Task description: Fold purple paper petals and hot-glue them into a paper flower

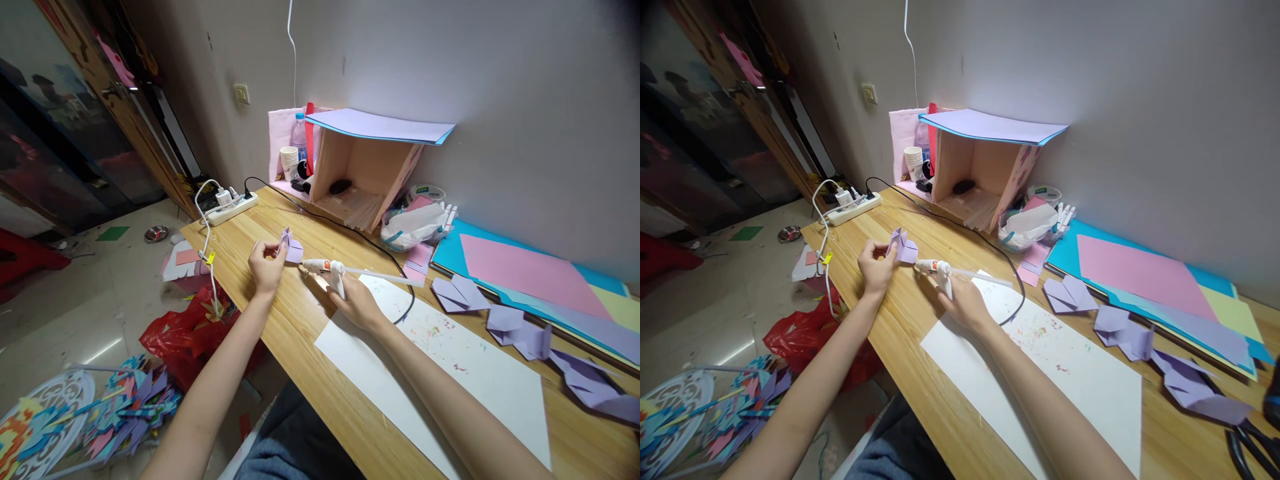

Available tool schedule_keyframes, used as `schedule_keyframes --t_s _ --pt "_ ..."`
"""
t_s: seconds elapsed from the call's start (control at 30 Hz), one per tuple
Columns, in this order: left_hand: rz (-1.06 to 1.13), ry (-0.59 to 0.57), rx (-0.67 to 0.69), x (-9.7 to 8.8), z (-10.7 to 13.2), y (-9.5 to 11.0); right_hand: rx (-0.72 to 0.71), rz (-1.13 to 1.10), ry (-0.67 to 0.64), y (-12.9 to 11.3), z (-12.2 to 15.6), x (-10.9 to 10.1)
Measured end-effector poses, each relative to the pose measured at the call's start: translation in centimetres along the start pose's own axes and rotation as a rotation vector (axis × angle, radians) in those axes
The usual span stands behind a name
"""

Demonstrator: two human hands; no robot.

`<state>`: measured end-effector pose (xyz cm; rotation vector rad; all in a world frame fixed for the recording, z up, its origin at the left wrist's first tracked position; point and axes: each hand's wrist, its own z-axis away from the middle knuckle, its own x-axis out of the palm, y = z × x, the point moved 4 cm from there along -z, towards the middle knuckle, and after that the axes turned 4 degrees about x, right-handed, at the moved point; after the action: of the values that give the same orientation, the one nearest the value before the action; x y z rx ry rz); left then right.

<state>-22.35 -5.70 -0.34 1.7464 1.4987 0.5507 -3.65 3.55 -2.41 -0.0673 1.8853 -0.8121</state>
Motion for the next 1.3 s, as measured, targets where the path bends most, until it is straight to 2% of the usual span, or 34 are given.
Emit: schedule_keyframes --t_s 0.17,0.27,0.33,0.4,0.5,0.6,0.73,0.83,0.93,1.1,1.17,1.3 --pt "0.027 0.059 -0.054 -0.4 -0.1 -0.4 0.025 -0.074 0.036 0.1 0.4 -0.3" --pt "0.094 0.114 -0.185 -0.7 -0.2 -1.5 0.127 -0.161 0.185 1.0 0.3 -1.0" --pt "0.158 0.1 -0.283 -0.5 -0.2 -2.4 0.209 -0.229 0.32 1.9 -0.3 -1.6" --pt "0.238 0.042 -0.368 0.1 -0.2 -3.1 0.261 -0.258 0.423 2.9 -1.6 -2.1" --pt "0.381 -0.129 -0.49 1.4 0.2 -3.5 0.291 -0.19 0.483 4.1 -4.4 -2.3" --pt "0.491 -0.312 -0.619 2.5 1.0 -3.4 0.321 -0.113 0.426 5.0 -6.8 -1.7" --pt "0.548 -0.44 -0.719 3.0 1.6 -3.0 0.365 -0.024 0.308 5.9 -8.1 -0.6" --pt "0.549 -0.522 -0.745 3.2 1.9 -2.6 0.384 0.028 0.254 6.3 -7.9 -0.5" --pt "0.539 -0.596 -0.765 3.4 2.2 -2.3 0.344 0.084 0.233 6.2 -7.4 -0.7" --pt "0.539 -0.622 -0.765 3.6 2.4 -2.4 0.311 0.051 0.212 5.8 -6.1 -1.0" --pt "0.549 -0.629 -0.762 3.7 2.5 -2.4 0.308 0.014 0.263 5.3 -5.2 -1.5" --pt "0.562 -0.644 -0.77 3.6 2.5 -2.1 0.297 -0.119 0.502 3.8 -2.7 -3.1"
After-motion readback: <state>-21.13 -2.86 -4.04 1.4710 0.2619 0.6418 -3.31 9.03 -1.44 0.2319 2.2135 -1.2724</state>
